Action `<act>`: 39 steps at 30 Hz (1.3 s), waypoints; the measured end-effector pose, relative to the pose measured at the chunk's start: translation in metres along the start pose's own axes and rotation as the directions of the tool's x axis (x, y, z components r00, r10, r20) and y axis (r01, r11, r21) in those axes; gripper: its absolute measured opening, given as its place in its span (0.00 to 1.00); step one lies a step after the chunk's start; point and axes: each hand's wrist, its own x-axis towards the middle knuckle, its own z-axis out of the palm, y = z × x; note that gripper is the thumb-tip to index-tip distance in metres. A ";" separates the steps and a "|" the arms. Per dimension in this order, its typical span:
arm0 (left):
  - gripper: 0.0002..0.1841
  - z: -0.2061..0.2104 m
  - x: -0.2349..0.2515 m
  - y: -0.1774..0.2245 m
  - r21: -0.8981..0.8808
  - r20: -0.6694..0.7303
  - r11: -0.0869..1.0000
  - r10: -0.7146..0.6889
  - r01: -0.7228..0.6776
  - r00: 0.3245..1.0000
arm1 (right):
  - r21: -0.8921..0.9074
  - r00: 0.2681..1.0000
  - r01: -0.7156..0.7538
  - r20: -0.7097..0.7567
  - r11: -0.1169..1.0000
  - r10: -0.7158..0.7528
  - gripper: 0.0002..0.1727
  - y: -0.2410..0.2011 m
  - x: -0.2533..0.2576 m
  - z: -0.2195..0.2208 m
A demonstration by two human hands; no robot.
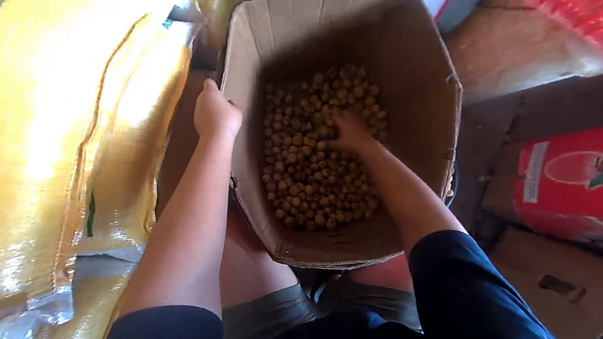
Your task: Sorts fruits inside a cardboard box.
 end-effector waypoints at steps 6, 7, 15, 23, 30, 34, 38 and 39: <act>0.28 -0.002 0.001 0.003 0.001 0.022 1.000 -0.005 0.005 1.000 | -0.209 0.998 -0.056 -0.040 0.976 0.049 0.32 -0.033 0.044 0.031; 0.27 -0.002 0.001 0.003 0.005 0.026 1.000 -0.007 0.007 1.000 | -0.234 0.997 -0.077 -0.028 0.969 0.072 0.30 -0.040 0.048 0.034; 0.27 -0.001 0.000 0.004 0.016 0.038 1.000 -0.005 0.005 0.999 | -0.205 0.992 -0.127 0.000 0.971 0.130 0.31 -0.032 0.045 0.028; 0.27 -0.001 0.000 0.004 0.016 0.030 1.000 0.002 -0.003 1.000 | 0.209 0.988 -0.141 -0.037 0.968 0.151 0.18 -0.012 -0.011 -0.010; 0.30 0.001 -0.002 -0.001 0.023 0.009 0.998 0.054 -0.054 0.998 | 0.532 0.921 -0.097 -0.273 0.841 0.279 0.12 0.015 -0.151 -0.090; 0.32 0.026 0.037 -0.036 0.044 -0.048 0.990 0.139 -0.137 0.989 | 0.650 0.765 0.176 -0.563 0.739 0.313 0.11 0.080 -0.241 -0.085; 0.33 0.012 0.021 -0.019 0.058 0.000 0.996 0.074 -0.074 0.997 | 0.701 0.479 0.068 -0.647 0.710 0.593 0.12 0.137 -0.290 -0.040; 0.33 0.006 0.012 -0.011 0.069 0.007 0.996 0.059 -0.059 0.998 | 0.701 0.451 -0.027 -0.628 0.712 0.635 0.14 0.149 -0.293 -0.025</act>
